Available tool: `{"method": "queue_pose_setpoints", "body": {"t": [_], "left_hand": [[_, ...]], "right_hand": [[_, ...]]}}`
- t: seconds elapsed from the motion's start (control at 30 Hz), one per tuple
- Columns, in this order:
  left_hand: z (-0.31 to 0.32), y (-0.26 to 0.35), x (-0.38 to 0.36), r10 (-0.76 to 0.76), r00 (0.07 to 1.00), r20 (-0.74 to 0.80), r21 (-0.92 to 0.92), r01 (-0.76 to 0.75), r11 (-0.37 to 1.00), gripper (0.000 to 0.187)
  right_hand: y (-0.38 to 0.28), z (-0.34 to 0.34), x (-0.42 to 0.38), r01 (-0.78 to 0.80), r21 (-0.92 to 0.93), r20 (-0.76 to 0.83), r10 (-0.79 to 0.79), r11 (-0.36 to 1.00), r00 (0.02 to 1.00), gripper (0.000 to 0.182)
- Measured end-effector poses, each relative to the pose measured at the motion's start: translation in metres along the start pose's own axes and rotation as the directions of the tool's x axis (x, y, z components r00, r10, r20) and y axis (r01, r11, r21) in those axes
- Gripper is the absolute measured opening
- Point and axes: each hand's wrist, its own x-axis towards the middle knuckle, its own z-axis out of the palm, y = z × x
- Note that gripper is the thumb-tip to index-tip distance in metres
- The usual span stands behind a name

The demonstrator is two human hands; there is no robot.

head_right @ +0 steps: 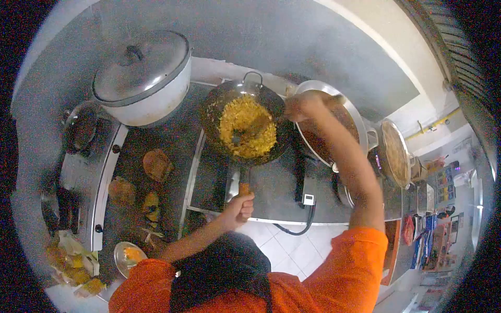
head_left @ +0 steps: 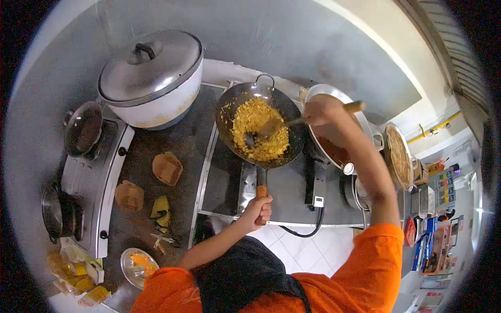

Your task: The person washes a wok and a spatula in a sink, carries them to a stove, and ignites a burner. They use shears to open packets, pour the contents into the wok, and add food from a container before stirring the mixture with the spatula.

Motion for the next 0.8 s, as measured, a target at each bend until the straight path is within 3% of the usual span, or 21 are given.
{"method": "queue_pose_setpoints", "body": {"t": [0.07, 0.1, 0.13, 0.2, 0.23, 0.27, 0.33, 0.37, 0.4, 0.43, 0.47, 0.5, 0.53, 0.6, 0.63, 0.67, 0.73, 0.77, 0.8], "left_hand": [[-0.015, -0.012, 0.027, -0.006, 0.999, -0.046, -0.086, 0.002, 0.996, 0.013], [-0.013, -0.009, 0.020, -0.045, 0.999, 0.027, -0.103, 0.048, 0.994, 0.013], [-0.003, -0.008, 0.007, -0.052, 0.998, 0.028, -0.102, 0.055, 0.993, 0.013], [0.018, -0.003, -0.014, 0.018, 0.999, -0.039, -0.020, -0.019, 1.000, 0.017], [0.008, -0.009, -0.002, 0.028, 0.998, -0.056, -0.004, -0.029, 1.000, 0.019], [-0.006, -0.013, 0.016, 0.024, 0.998, -0.056, -0.004, -0.025, 1.000, 0.019], [-0.024, -0.023, 0.046, 0.012, 0.999, -0.047, -0.037, -0.014, 0.999, 0.019], [-0.025, -0.021, 0.043, 0.000, 1.000, -0.031, -0.004, 0.000, 1.000, 0.018], [-0.020, -0.019, 0.040, -0.005, 1.000, -0.027, -0.003, 0.005, 1.000, 0.018], [-0.013, -0.017, 0.035, 0.049, 0.996, -0.076, 0.027, -0.047, 0.999, 0.019], [-0.011, -0.018, 0.031, 0.101, 0.987, -0.127, 0.060, -0.094, 0.994, 0.021], [-0.011, -0.020, 0.033, 0.101, 0.987, -0.127, 0.057, -0.094, 0.994, 0.021], [-0.012, -0.023, 0.037, 0.107, 0.987, -0.122, 0.060, -0.100, 0.993, 0.022], [-0.014, -0.023, 0.042, 0.113, 0.987, -0.114, 0.067, -0.105, 0.992, 0.023], [-0.014, -0.024, 0.044, 0.118, 0.988, -0.095, 0.030, -0.116, 0.993, 0.023], [-0.015, -0.028, 0.046, 0.121, 0.990, -0.074, -0.005, -0.122, 0.993, 0.024], [-0.013, -0.026, 0.042, 0.132, 0.986, -0.097, -0.022, -0.135, 0.991, 0.023], [-0.007, -0.024, 0.033, 0.125, 0.987, -0.101, -0.002, -0.125, 0.992, 0.023], [-0.003, -0.020, 0.029, 0.121, 0.987, -0.105, 0.017, -0.120, 0.993, 0.023]], "right_hand": [[-0.004, 0.036, 0.031, -0.015, 0.209, -0.225, 0.063, 0.978, 0.972, 0.023], [-0.001, 0.043, 0.036, -0.009, 0.302, -0.328, 0.112, 0.953, 0.938, 0.023], [-0.001, 0.032, 0.022, -0.013, 0.306, -0.323, 0.117, 0.952, 0.939, 0.023], [0.001, -0.013, -0.011, -0.055, 0.211, 0.126, 0.029, 0.976, 0.992, 0.023], [0.012, 0.019, 0.022, -0.132, 0.147, -0.048, 0.140, 0.980, 0.989, 0.022], [0.016, 0.037, 0.051, -0.134, 0.149, -0.045, 0.142, 0.980, 0.989, 0.022], [0.021, 0.060, 0.082, 0.009, 0.012, -0.311, -0.005, 1.000, 0.951, 0.022], [0.002, 0.025, 0.031, 0.139, 0.114, -0.479, -0.068, 0.984, 0.875, 0.024], [-0.005, 0.000, 0.001, 0.134, 0.116, -0.476, -0.063, 0.984, 0.877, 0.024], [-0.011, -0.021, -0.020, -0.027, 0.166, -0.259, 0.070, 0.986, 0.963, 0.024], [-0.018, -0.039, -0.038, -0.191, 0.180, -0.025, 0.199, 0.965, 0.980, 0.025], [-0.024, -0.056, -0.052, -0.218, 0.126, 0.150, 0.199, 0.968, 0.968, 0.026], [-0.017, -0.042, -0.044, -0.219, 0.126, 0.150, 0.199, 0.968, 0.968, 0.026], [0.001, 0.000, -0.019, -0.169, 0.269, -0.001, 0.176, 0.948, 0.984, 0.027], [-0.019, -0.010, -0.002, -0.282, 0.153, 0.172, 0.256, 0.947, 0.951, 0.030], [-0.020, -0.002, -0.002, -0.287, 0.151, 0.181, 0.260, 0.946, 0.949, 0.030], [-0.013, 0.011, 0.005, -0.261, 0.256, -0.077, 0.289, 0.931, 0.954, 0.030], [-0.013, -0.004, -0.008, -0.063, 0.177, -0.132, 0.087, 0.982, 0.987, 0.033], [-0.005, -0.024, -0.025, -0.258, 0.319, 0.320, 0.152, 0.912, 0.935, 0.026]]}}
